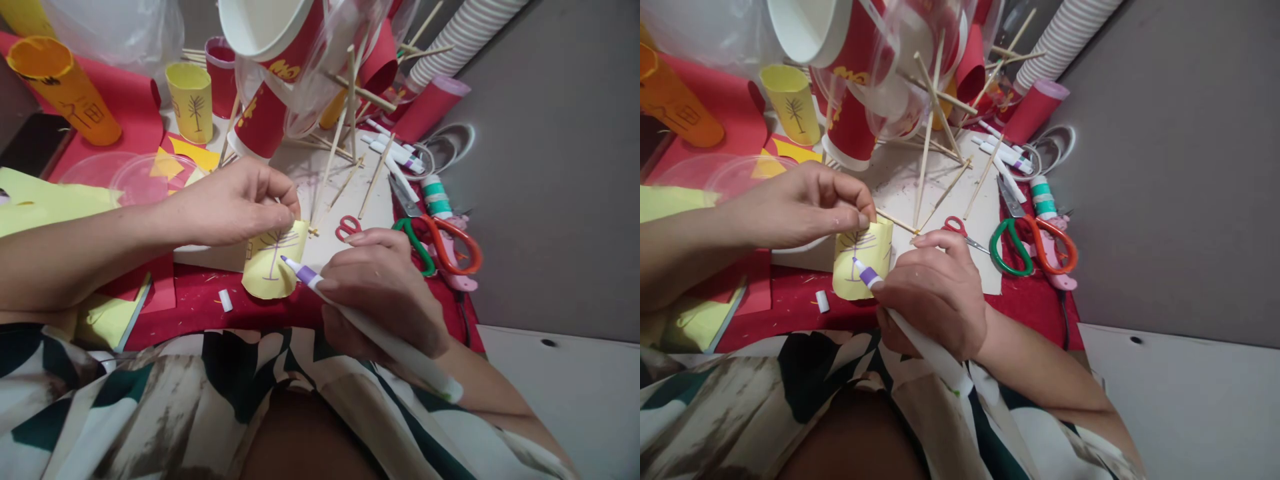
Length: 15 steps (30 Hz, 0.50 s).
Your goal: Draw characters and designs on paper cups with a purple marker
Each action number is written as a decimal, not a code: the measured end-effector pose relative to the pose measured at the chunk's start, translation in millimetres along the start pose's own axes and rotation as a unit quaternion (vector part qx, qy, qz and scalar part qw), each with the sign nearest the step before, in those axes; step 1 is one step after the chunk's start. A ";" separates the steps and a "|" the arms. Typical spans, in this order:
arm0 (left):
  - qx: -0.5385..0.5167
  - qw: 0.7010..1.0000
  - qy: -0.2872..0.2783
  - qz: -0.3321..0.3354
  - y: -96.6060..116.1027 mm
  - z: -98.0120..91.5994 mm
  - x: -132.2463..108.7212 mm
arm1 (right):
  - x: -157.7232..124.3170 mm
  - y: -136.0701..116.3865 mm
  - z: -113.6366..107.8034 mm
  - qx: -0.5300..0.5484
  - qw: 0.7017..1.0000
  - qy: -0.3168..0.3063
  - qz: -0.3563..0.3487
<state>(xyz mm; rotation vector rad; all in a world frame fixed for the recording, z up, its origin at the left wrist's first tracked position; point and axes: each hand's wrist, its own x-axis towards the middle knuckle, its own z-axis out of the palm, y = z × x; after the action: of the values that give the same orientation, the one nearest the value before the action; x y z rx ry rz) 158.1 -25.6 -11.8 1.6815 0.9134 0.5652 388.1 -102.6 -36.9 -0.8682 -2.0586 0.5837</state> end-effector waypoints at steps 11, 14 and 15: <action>0.013 1.000 -0.014 -0.001 -0.5 -0.7 0.4 | 4.2 5.2 13.1 -0.128 0.979 0.026 -0.155; 0.016 1.000 -0.009 -0.005 -0.7 -0.9 0.7 | 4.3 7.0 17.4 -0.110 0.979 0.052 -0.161; 0.015 1.000 -0.007 -0.006 -0.6 -0.9 0.7 | 4.3 7.5 19.3 -0.107 0.978 0.068 -0.164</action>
<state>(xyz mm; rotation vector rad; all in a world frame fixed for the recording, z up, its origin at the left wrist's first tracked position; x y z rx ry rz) 157.7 -24.5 -12.2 1.7034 0.9246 0.5329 373.2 -96.3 -50.7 -0.6458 -2.1030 0.1225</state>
